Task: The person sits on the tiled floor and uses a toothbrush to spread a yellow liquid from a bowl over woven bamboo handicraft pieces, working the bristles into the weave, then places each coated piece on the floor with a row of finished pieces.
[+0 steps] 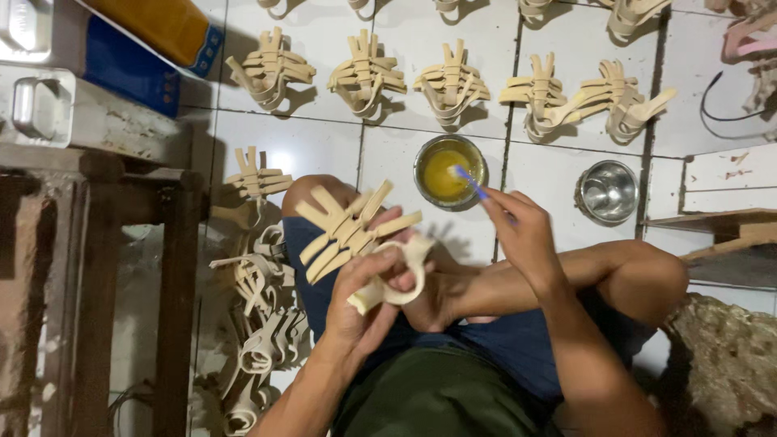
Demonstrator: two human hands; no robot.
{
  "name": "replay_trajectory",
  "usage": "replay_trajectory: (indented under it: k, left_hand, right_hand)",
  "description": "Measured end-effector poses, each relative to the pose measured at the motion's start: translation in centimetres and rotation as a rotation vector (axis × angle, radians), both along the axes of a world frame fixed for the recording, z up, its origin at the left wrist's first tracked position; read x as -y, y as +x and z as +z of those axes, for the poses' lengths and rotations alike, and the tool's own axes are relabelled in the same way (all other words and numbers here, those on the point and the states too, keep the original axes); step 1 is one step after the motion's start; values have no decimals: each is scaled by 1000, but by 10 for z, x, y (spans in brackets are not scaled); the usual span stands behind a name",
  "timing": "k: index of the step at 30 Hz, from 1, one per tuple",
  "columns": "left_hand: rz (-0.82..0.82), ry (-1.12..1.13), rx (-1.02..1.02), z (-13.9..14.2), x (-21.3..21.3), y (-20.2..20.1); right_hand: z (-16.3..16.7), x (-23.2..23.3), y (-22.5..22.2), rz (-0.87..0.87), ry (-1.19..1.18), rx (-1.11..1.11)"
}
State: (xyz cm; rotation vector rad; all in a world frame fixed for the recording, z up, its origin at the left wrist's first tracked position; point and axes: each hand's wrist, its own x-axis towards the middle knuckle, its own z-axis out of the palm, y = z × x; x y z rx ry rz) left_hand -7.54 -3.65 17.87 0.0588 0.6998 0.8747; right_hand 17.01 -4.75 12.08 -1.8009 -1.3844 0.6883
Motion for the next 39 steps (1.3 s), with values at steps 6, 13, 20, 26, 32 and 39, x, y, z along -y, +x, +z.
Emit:
replay_trajectory:
  k: [6, 13, 20, 26, 32, 39]
  left_hand:
    - [127, 195, -35, -16, -9, -14]
    - [174, 244, -200, -5, -21, -18]
    - [102, 374, -340, 15, -30, 29]
    - [7, 468, -448, 43, -22, 58]
    - [-10, 546, -496, 49, -19, 54]
    - [-83, 572, -486, 47, -18, 48]
  right_hand:
    - [-30, -58, -5, 168, -81, 511]
    - [-36, -23, 39, 197, -148, 661]
    - [33, 68, 67, -227, 69, 153]
    - [68, 77, 2, -65, 223, -39]
    - [81, 56, -14, -24, 257, -28]
    - [78, 66, -2, -42, 237, -59]
